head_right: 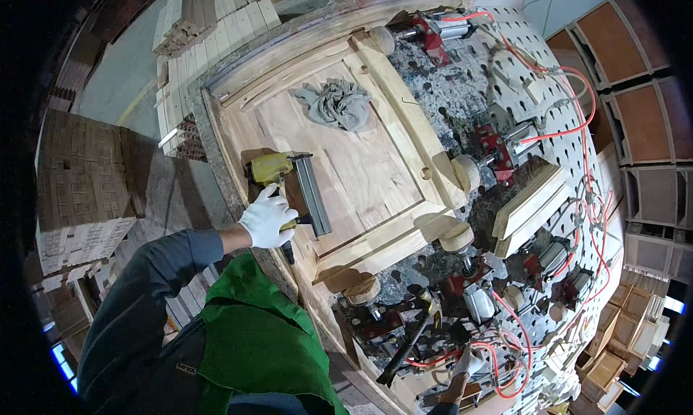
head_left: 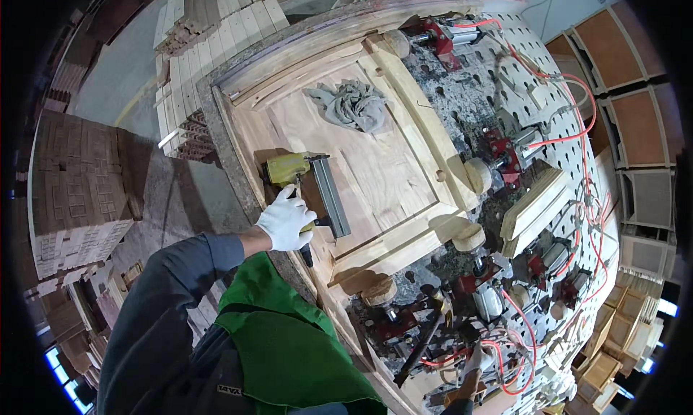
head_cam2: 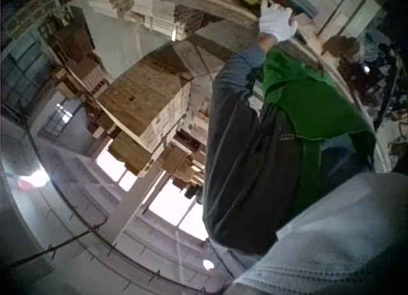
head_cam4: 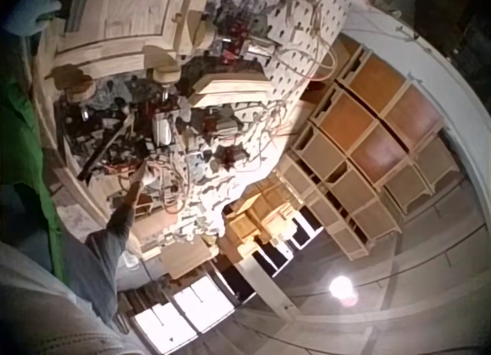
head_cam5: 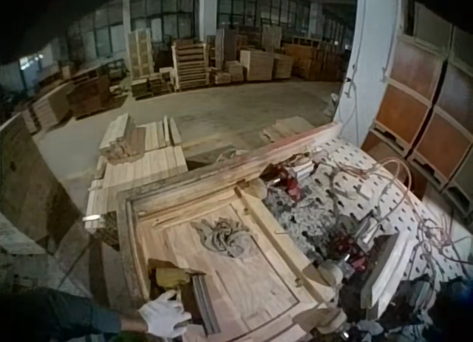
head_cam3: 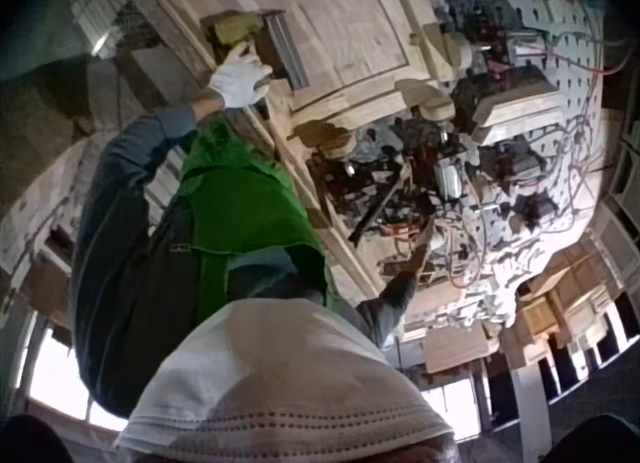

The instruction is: Assemble wooden panels by attaching trim using a pneumatic nail gun.

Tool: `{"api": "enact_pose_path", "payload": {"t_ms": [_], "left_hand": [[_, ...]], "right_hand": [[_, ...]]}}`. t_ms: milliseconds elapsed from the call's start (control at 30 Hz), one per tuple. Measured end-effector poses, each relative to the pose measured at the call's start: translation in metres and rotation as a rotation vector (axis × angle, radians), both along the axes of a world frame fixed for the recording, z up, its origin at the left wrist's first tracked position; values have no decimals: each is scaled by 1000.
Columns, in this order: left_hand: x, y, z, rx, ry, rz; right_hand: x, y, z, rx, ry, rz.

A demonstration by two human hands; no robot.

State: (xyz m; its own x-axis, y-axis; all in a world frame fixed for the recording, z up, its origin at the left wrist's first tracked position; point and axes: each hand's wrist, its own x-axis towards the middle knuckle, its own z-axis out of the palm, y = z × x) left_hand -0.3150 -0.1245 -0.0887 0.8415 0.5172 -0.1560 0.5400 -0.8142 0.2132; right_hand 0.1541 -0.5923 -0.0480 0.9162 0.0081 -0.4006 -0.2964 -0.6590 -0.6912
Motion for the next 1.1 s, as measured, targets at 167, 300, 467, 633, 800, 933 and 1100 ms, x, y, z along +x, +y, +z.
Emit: {"api": "enact_pose_path", "payload": {"t_ms": [167, 300, 467, 633, 800, 933, 1100], "left_hand": [[0, -1, -2, -4, -3, 8], [-1, -2, -4, -4, -8, 10], [-3, -2, -5, 7, -12, 3], [-2, -3, -5, 15, -3, 6], [-1, -3, -5, 10, 16, 5], [-1, -3, -4, 11, 6, 0], [-3, -2, -5, 24, -16, 6]], "right_hand": [[-8, 2, 11, 24, 19, -39], [-7, -9, 7, 19, 61, -85], [-12, -32, 1, 8, 124, -165], [-18, -51, -5, 2, 181, -241], [-21, -63, -7, -4, 227, -312], [-26, -79, -1, -12, 252, -380], [-31, -98, 8, -18, 280, -461]]}}
